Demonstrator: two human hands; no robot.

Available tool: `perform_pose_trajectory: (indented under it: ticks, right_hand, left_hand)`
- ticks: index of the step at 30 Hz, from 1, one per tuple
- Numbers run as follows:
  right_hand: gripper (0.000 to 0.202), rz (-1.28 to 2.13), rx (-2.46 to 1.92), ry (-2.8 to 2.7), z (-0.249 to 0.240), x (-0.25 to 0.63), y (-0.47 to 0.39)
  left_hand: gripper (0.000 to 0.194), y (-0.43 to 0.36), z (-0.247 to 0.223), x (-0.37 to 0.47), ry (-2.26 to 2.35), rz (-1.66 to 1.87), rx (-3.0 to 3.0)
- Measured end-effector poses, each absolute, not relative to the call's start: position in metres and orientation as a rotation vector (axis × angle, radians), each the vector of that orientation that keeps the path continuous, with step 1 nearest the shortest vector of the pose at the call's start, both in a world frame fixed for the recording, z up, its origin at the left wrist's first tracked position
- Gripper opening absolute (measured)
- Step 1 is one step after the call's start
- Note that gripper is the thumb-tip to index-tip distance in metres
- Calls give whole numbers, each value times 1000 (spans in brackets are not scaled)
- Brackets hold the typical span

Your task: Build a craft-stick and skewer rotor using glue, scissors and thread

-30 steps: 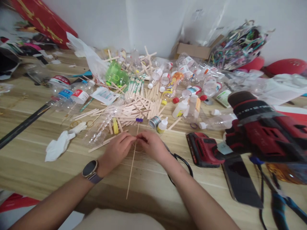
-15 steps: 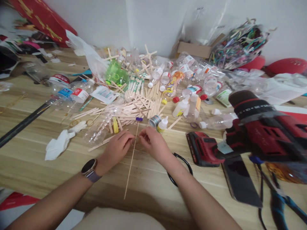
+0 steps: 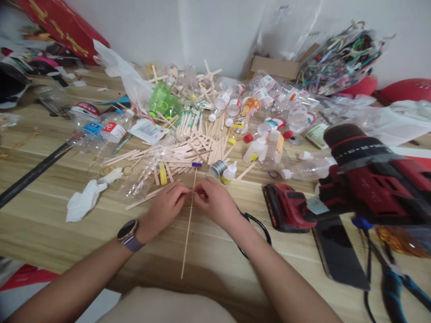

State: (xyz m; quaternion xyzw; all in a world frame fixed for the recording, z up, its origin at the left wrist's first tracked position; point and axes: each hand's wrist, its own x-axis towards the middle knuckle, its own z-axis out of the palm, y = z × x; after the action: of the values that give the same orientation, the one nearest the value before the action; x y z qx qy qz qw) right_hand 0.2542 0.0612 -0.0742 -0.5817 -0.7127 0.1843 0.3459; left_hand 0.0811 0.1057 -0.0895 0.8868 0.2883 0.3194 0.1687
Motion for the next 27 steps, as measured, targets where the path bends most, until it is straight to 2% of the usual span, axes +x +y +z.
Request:
perform_pose_trajectory:
  ticks: [5,10,18,22,27]
  right_hand:
    - [8,378,-1536,-1844,-68,261,57]
    - [4,483,-1525,-1898,-73,258,54]
    - [16,604,-1594,-1711,-73,260,51]
    - [18,759,-1616,-1461,-78,264,50]
    - [18,1081,-1425,-1066,-79,255,54]
  left_hand:
    - [17,107,-91,81,852,899,2481]
    - [16,107,-90,83,854,892,2434]
    - [18,106,-88,79,899,867,2273]
    - [14,108,-87,74,996,846,2108]
    - [14,107,-86,78,973,802,1849]
